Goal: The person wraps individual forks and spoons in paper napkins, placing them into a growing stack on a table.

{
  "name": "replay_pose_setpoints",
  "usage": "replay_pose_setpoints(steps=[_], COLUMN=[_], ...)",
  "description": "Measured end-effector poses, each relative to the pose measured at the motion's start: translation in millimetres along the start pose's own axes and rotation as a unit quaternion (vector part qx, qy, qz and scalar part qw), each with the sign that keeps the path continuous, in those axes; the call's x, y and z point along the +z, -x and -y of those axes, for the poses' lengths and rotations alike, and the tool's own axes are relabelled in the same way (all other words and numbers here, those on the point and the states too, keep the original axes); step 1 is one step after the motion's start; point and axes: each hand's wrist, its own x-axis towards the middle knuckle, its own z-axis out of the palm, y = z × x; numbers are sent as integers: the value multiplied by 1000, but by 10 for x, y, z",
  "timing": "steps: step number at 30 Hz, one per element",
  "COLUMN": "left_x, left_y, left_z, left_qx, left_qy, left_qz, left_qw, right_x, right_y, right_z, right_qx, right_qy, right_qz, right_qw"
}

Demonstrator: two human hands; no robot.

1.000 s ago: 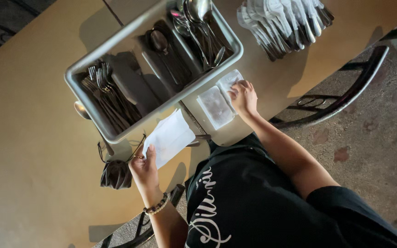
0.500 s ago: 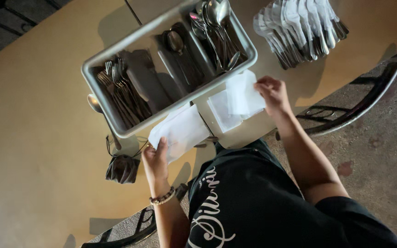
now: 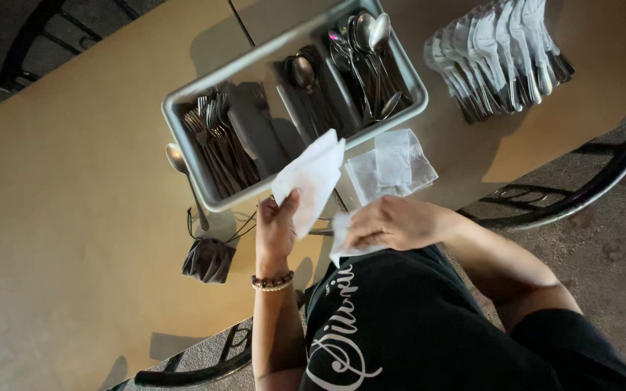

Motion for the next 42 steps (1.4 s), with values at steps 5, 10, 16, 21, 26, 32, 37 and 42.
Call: replay_pose_setpoints(steps=[5, 10, 16, 21, 26, 32, 37, 42], left_x=[94, 134, 131, 294, 408, 448, 425, 475], left_y=[99, 174, 233, 263, 290, 292, 308, 311], left_z=[-145, -174, -50, -177, -270, -208, -87, -115], left_qx=[-31, -59, -23, -40, -25, -3, -6, -12], left_qy=[33, 92, 114, 110, 165, 207, 206, 213], left_qz=[62, 42, 56, 48, 74, 85, 68, 52], left_qw=[997, 993, 992, 992, 983, 975, 976, 976], right_x=[-181, -262, -224, -225, -235, -215, -159, -148], right_y=[-316, -462, -496, -474, -510, -525, -514, -583], right_z=[85, 175, 257, 285, 306, 335, 319, 297], right_qx=[-40, -13, 40, 35, 35, 118, 97, 51], right_qy=[72, 113, 96, 90, 83, 63, 21, 53], right_qz=[-202, -280, -358, -357, -398, -412, -419, -442], right_qw=[976, 953, 928, 929, 913, 901, 902, 894])
